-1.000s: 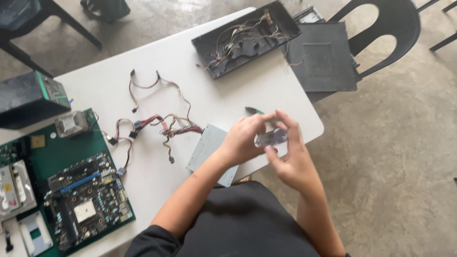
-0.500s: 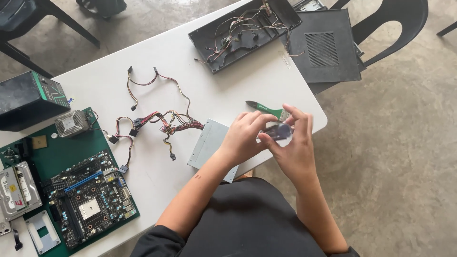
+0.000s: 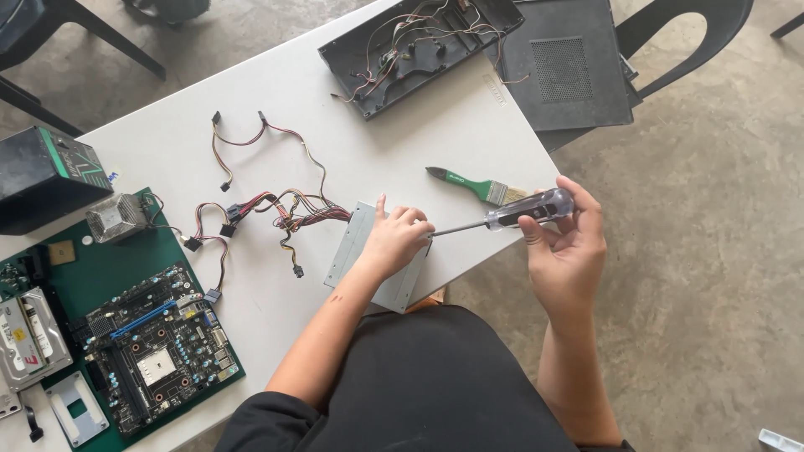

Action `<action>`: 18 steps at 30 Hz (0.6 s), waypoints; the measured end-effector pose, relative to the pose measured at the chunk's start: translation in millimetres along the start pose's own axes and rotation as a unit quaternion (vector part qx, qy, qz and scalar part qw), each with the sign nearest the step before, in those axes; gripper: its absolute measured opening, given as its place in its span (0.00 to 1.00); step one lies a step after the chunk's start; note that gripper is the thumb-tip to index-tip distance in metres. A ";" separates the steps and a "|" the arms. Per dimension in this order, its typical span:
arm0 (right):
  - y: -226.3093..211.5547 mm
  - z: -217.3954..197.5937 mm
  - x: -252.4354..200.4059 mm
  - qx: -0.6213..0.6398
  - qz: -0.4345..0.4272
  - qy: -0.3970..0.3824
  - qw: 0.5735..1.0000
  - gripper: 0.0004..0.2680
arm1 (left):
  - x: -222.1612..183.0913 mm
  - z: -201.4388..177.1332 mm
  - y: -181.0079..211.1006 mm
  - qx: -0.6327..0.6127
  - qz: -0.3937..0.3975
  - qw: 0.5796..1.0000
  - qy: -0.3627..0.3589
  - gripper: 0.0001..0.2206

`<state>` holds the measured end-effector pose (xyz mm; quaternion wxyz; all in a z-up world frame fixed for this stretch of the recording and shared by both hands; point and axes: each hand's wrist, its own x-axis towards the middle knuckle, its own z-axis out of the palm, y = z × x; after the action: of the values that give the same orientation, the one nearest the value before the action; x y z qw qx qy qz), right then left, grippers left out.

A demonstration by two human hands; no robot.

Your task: Removing screws from a computer power supply unit using a screwdriver to open the casing for cleaning.

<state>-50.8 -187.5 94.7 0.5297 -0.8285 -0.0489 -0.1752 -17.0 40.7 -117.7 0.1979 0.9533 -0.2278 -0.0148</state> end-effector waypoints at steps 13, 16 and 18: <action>-8.0 -3.5 3.0 0.075 -0.014 0.037 0.996 0.20 | -51.4 -17.9 -43.5 -0.014 -0.025 0.982 0.189 0.07; -5.5 -4.1 5.5 0.045 -0.070 0.024 0.996 0.19 | -113.4 -64.2 -75.0 -0.029 -0.095 0.960 0.262 0.07; -0.8 -0.7 6.3 0.050 -0.096 -0.001 0.994 0.18 | -167.3 -82.6 -116.0 0.003 -0.175 0.940 0.292 0.06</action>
<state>-45.4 -188.5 97.7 0.5508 -0.7929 -0.1374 -0.2217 -107.4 239.9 -96.4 0.2469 0.9412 0.0099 0.2305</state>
